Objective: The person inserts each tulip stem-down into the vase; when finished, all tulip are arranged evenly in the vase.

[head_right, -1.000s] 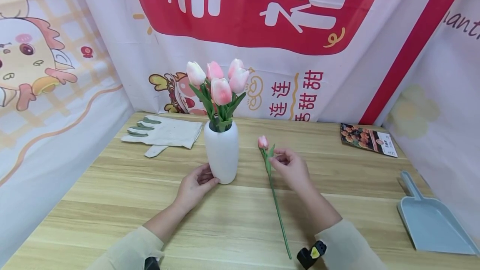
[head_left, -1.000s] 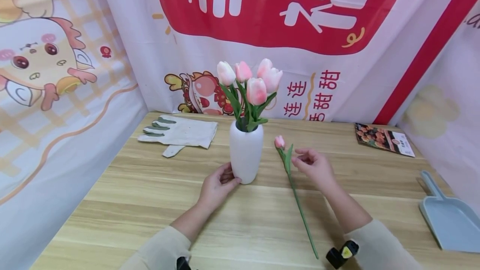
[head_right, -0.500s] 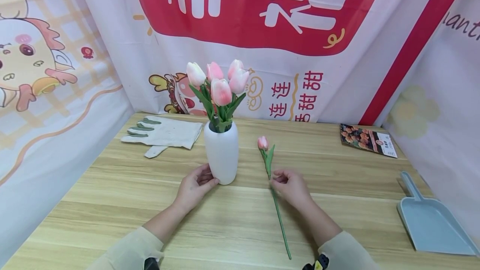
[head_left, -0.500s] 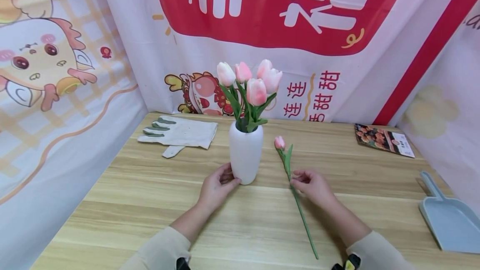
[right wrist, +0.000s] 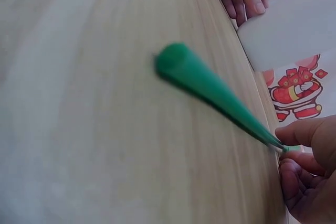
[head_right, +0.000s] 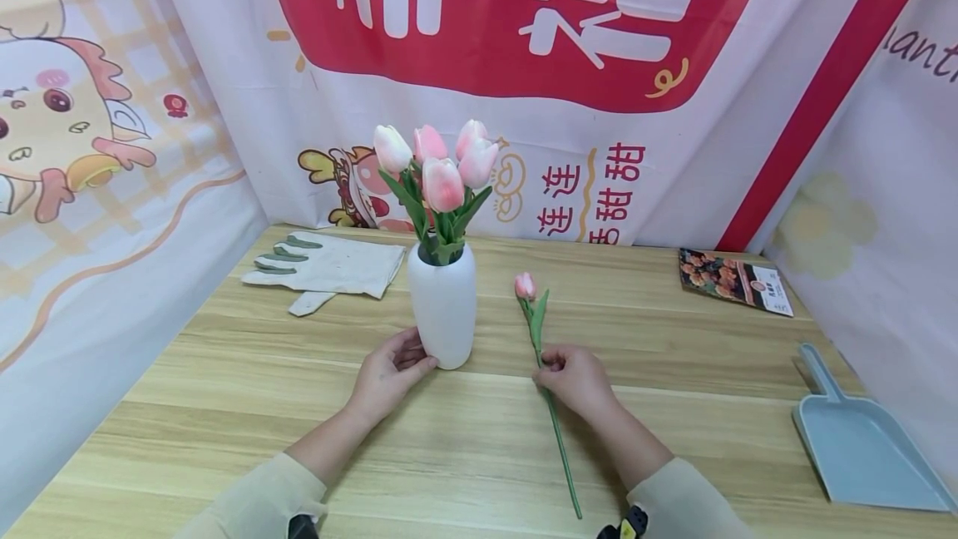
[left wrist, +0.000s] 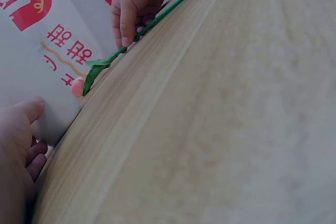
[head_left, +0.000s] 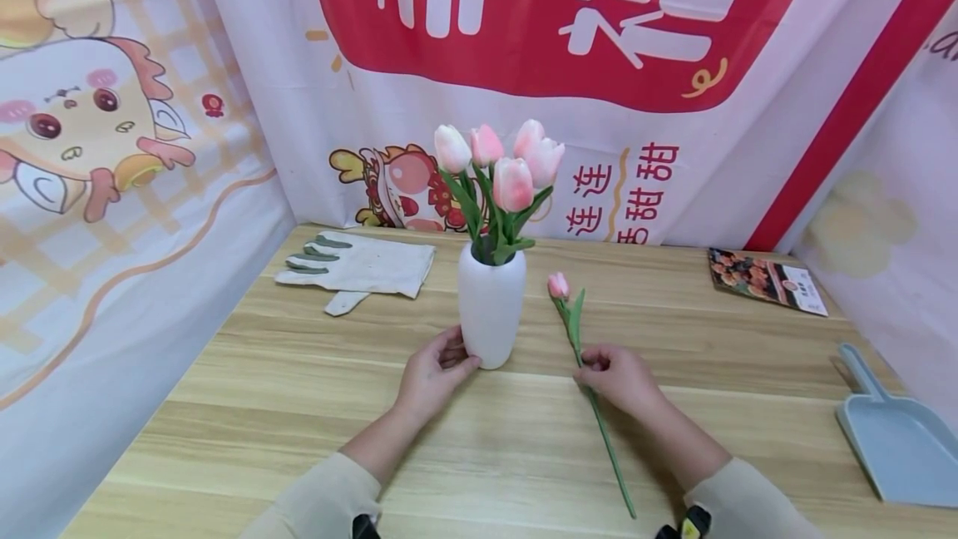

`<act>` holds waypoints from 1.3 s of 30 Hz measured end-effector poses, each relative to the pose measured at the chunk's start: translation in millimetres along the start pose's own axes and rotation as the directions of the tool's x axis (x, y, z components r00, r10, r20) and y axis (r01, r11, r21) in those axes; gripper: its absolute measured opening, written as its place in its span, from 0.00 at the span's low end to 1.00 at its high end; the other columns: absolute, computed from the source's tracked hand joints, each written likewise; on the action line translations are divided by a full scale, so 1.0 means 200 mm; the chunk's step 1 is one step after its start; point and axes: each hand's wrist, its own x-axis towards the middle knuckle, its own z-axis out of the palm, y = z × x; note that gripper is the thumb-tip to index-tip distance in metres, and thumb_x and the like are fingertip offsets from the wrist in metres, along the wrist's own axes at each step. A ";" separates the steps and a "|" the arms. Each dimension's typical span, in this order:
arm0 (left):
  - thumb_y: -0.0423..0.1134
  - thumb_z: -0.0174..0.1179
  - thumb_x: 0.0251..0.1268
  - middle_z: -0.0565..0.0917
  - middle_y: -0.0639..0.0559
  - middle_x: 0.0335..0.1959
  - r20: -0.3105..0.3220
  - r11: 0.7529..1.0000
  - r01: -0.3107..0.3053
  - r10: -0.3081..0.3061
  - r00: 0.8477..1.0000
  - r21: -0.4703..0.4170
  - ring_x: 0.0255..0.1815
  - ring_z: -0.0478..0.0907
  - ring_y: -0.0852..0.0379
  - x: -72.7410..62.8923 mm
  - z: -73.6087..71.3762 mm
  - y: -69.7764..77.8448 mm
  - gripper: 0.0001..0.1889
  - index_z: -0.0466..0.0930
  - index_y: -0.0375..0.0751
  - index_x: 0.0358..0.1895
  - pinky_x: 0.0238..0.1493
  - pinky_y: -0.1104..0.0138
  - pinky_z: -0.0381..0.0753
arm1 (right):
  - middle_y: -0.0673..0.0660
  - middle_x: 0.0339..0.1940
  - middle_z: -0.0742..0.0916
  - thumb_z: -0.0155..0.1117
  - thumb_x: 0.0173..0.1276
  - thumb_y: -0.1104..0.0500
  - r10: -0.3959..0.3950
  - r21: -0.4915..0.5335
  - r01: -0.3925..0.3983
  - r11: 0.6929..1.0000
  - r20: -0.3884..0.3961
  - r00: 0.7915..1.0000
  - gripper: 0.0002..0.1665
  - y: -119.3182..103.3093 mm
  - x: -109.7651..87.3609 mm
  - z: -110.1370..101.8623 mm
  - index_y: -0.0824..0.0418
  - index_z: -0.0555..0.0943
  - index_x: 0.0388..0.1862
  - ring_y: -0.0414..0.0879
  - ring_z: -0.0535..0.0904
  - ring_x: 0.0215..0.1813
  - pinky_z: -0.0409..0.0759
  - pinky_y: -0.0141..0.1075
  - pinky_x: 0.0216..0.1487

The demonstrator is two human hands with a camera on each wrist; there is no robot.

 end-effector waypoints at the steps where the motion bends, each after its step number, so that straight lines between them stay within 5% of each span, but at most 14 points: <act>1: 0.35 0.70 0.57 0.85 0.38 0.49 0.001 1.000 -0.003 0.003 1.000 0.000 0.51 0.84 0.45 0.00 0.00 0.00 0.28 0.75 0.32 0.61 0.55 0.59 0.85 | 0.55 0.35 0.84 0.70 0.61 0.58 0.005 0.001 -0.005 1.000 -0.001 1.000 0.18 0.00 0.00 0.00 0.65 0.83 0.48 0.45 0.76 0.37 0.76 0.31 0.36; 12: 0.36 0.70 0.58 0.85 0.38 0.49 0.003 1.000 -0.009 0.009 1.000 0.028 0.51 0.84 0.45 0.00 0.00 0.00 0.27 0.75 0.33 0.61 0.54 0.61 0.86 | 0.60 0.37 0.86 0.67 0.62 0.63 0.037 0.109 -0.039 0.993 0.018 0.999 0.19 0.01 0.00 -0.01 0.71 0.81 0.51 0.44 0.79 0.33 0.83 0.32 0.31; 20: 0.35 0.70 0.58 0.86 0.38 0.49 0.001 0.999 -0.015 0.015 1.000 0.033 0.51 0.84 0.44 -0.01 0.00 0.01 0.27 0.75 0.32 0.61 0.54 0.61 0.86 | 0.56 0.34 0.88 0.65 0.64 0.63 0.093 0.337 -0.106 0.936 0.055 0.994 0.24 0.04 0.01 -0.04 0.74 0.77 0.57 0.41 0.78 0.30 0.83 0.30 0.32; 24: 0.35 0.70 0.58 0.86 0.38 0.49 -0.001 0.999 -0.019 0.019 1.000 0.035 0.51 0.84 0.44 -0.01 0.00 0.01 0.27 0.75 0.32 0.61 0.53 0.62 0.86 | 0.48 0.31 0.85 0.63 0.67 0.62 0.132 0.467 -0.149 0.872 0.069 0.989 0.27 0.06 0.03 -0.06 0.74 0.73 0.62 0.38 0.78 0.30 0.83 0.28 0.32; 28: 0.35 0.70 0.58 0.86 0.37 0.49 -0.001 0.999 -0.018 0.019 1.000 0.040 0.51 0.84 0.44 -0.01 0.00 0.02 0.27 0.75 0.31 0.61 0.53 0.63 0.86 | 0.44 0.28 0.81 0.61 0.70 0.63 0.163 0.607 -0.168 0.777 0.063 0.985 0.26 0.07 0.04 -0.09 0.73 0.70 0.64 0.35 0.77 0.29 0.82 0.24 0.31; 39: 0.35 0.70 0.58 0.85 0.37 0.49 0.004 0.999 -0.019 0.019 1.000 0.042 0.51 0.84 0.44 -0.01 0.00 0.02 0.28 0.74 0.31 0.62 0.53 0.62 0.86 | 0.42 0.25 0.83 0.55 0.73 0.66 0.190 0.825 -0.133 0.550 0.032 0.981 0.11 0.07 0.04 -0.15 0.60 0.70 0.52 0.33 0.80 0.30 0.83 0.21 0.35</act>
